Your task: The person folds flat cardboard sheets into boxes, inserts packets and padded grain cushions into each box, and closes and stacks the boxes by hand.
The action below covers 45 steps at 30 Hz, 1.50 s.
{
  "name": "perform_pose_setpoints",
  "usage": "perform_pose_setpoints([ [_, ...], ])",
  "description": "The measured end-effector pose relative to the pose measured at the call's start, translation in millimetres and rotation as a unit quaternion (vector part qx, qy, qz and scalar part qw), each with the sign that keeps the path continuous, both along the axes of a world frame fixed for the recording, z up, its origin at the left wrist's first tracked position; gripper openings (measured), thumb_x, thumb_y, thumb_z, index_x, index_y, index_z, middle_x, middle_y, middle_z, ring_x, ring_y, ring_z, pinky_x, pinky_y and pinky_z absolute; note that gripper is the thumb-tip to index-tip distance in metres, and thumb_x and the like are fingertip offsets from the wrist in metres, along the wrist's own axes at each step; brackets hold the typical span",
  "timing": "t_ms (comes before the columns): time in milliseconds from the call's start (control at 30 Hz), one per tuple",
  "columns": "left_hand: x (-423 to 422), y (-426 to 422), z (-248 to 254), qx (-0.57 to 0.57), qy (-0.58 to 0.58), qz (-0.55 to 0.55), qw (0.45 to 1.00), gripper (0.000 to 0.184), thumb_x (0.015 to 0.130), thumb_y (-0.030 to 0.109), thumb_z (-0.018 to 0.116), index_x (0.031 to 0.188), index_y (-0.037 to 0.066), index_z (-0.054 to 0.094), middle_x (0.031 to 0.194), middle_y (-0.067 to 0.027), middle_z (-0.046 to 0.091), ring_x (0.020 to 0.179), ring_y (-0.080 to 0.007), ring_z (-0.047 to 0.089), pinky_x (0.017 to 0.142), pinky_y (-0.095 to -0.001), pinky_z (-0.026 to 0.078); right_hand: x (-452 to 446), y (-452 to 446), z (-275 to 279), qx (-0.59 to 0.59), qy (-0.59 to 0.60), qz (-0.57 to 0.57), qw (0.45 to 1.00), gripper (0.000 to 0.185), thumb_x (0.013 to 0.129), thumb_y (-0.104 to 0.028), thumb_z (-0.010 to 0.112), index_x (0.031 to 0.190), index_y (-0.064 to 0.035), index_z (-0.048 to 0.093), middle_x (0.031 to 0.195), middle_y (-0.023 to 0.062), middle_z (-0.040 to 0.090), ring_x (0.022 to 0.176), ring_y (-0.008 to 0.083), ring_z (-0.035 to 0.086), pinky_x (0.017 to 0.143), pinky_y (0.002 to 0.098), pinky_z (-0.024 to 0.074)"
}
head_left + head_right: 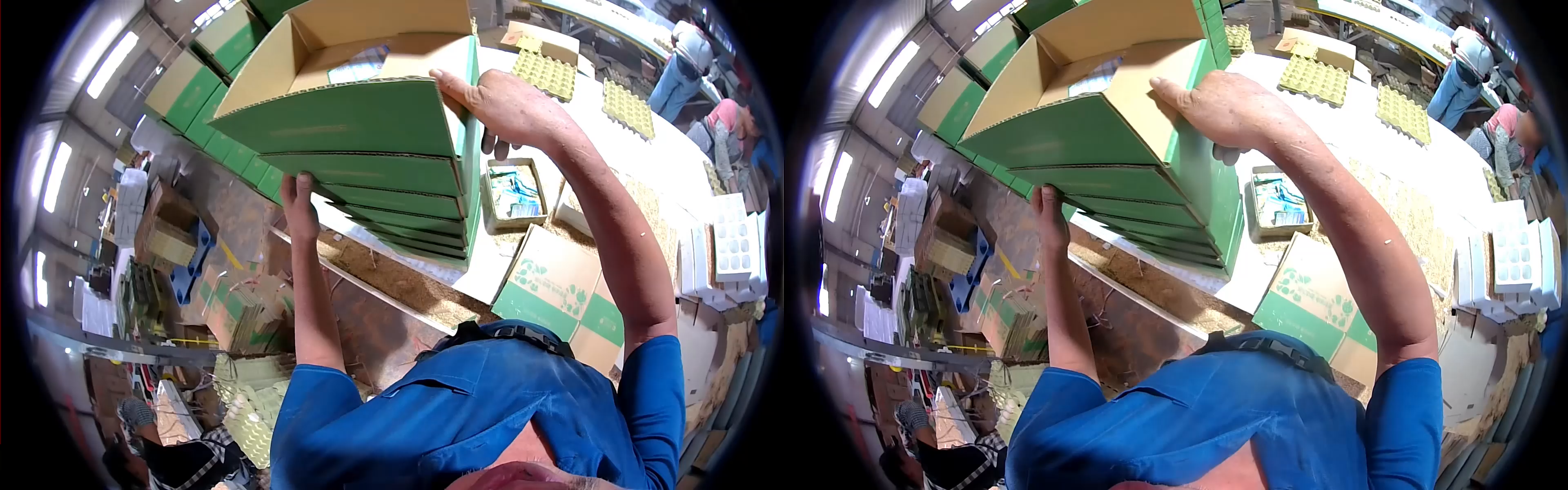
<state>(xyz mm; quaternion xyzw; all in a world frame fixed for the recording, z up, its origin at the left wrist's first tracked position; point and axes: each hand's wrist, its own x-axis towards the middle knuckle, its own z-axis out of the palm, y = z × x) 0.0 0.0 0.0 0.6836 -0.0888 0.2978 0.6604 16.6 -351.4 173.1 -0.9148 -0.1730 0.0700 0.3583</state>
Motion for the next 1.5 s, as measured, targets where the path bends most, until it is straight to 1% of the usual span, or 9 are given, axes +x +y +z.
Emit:
perform_pose_setpoints([
  [500,-3,-1,10,-0.033,-0.031,-0.038,0.998,0.058,0.101,0.044,0.046,0.137,-0.001,0.047,0.123,-0.0099,0.058,0.113,-0.0197,0.053,0.101,-0.0347,0.038,-23,-64,-43,0.078,-0.027,-0.099,0.992,0.075,0.096,-0.063,0.042,0.108,0.0062,0.069,0.078,0.0177,0.070,0.058,0.0177,0.068,0.051,0.0291,0.0517],
  [700,-54,-26,-72,-0.136,-0.002,0.114,0.984,0.052,0.103,0.049,0.038,0.106,0.002,0.060,0.099,-0.0122,0.065,0.086,-0.0192,0.060,0.081,-0.0356,0.047,-76,-214,-225,0.009,0.095,-0.268,0.959,0.053,0.096,-0.045,0.056,0.102,0.0062,0.069,0.072,0.0121,0.068,0.063,0.0147,0.063,0.058,0.0295,0.0492],
  [767,-93,-56,-149,0.021,0.127,0.163,0.978,0.044,0.102,0.041,0.046,0.082,0.003,0.057,0.075,-0.0067,0.060,0.070,-0.0163,0.055,0.069,-0.0314,0.044,-138,-268,-327,-0.056,-0.038,-0.353,0.933,0.052,0.092,-0.040,0.058,0.112,0.0074,0.066,0.102,0.0251,0.069,0.098,0.0327,0.067,0.088,0.0394,0.0503],
  [867,-159,-156,-158,0.122,0.489,-0.065,0.861,0.050,0.095,0.032,0.061,0.129,-0.004,0.053,0.126,-0.0180,0.059,0.116,-0.0260,0.057,0.100,-0.0349,0.044,-234,-301,-379,-0.153,0.128,-0.490,0.849,0.058,0.084,-0.030,0.068,0.130,0.0034,0.055,0.132,0.0265,0.054,0.125,0.0398,0.051,0.107,0.0423,0.0393],
  [900,-154,-177,-177,0.235,0.374,-0.141,0.886,0.069,0.092,0.038,0.062,0.141,-0.007,0.041,0.138,-0.0235,0.050,0.124,-0.0302,0.053,0.103,-0.0362,0.042,-256,-302,-380,-0.122,0.197,-0.515,0.825,0.056,0.083,-0.026,0.069,0.129,0.0035,0.055,0.136,0.0264,0.051,0.127,0.0395,0.049,0.108,0.0421,0.0382],
  [1033,-136,-252,-249,0.292,0.408,-0.259,0.825,0.075,0.088,0.040,0.064,0.140,-0.008,0.041,0.132,-0.0262,0.053,0.121,-0.0340,0.054,0.102,-0.0413,0.043,-304,-305,-440,-0.166,0.066,-0.499,0.848,0.056,0.082,-0.022,0.069,0.130,0.0036,0.055,0.143,0.0264,0.043,0.130,0.0398,0.045,0.108,0.0429,0.0373],
  [1233,-117,-292,-236,0.402,0.391,-0.240,0.792,0.067,0.084,0.031,0.068,0.138,-0.003,0.047,0.123,-0.0238,0.057,0.113,-0.0360,0.057,0.098,-0.0406,0.046,-286,-291,-422,-0.128,0.072,-0.589,0.795,0.054,0.084,-0.020,0.067,0.131,0.0007,0.054,0.146,0.0273,0.037,0.131,0.0438,0.041,0.109,0.0439,0.0358],
  [1433,-114,-288,-263,0.314,0.314,-0.112,0.889,0.038,0.073,0.006,0.077,0.107,-0.002,0.061,0.096,-0.0134,0.068,0.085,-0.0245,0.068,0.077,-0.0337,0.054,-310,-314,-439,-0.026,0.051,-0.607,0.793,0.046,0.085,-0.021,0.063,0.125,0.0022,0.060,0.132,0.0246,0.056,0.120,0.0382,0.055,0.101,0.0397,0.0428],
  [1500,-108,-286,-265,0.107,0.385,-0.183,0.898,0.039,0.073,0.003,0.076,0.107,0.000,0.059,0.088,-0.0120,0.067,0.080,-0.0218,0.067,0.071,-0.0324,0.054,-316,-323,-446,0.028,-0.020,-0.688,0.725,0.041,0.088,-0.022,0.060,0.121,0.0021,0.063,0.113,0.0205,0.068,0.105,0.0313,0.065,0.093,0.0373,0.0477],
])
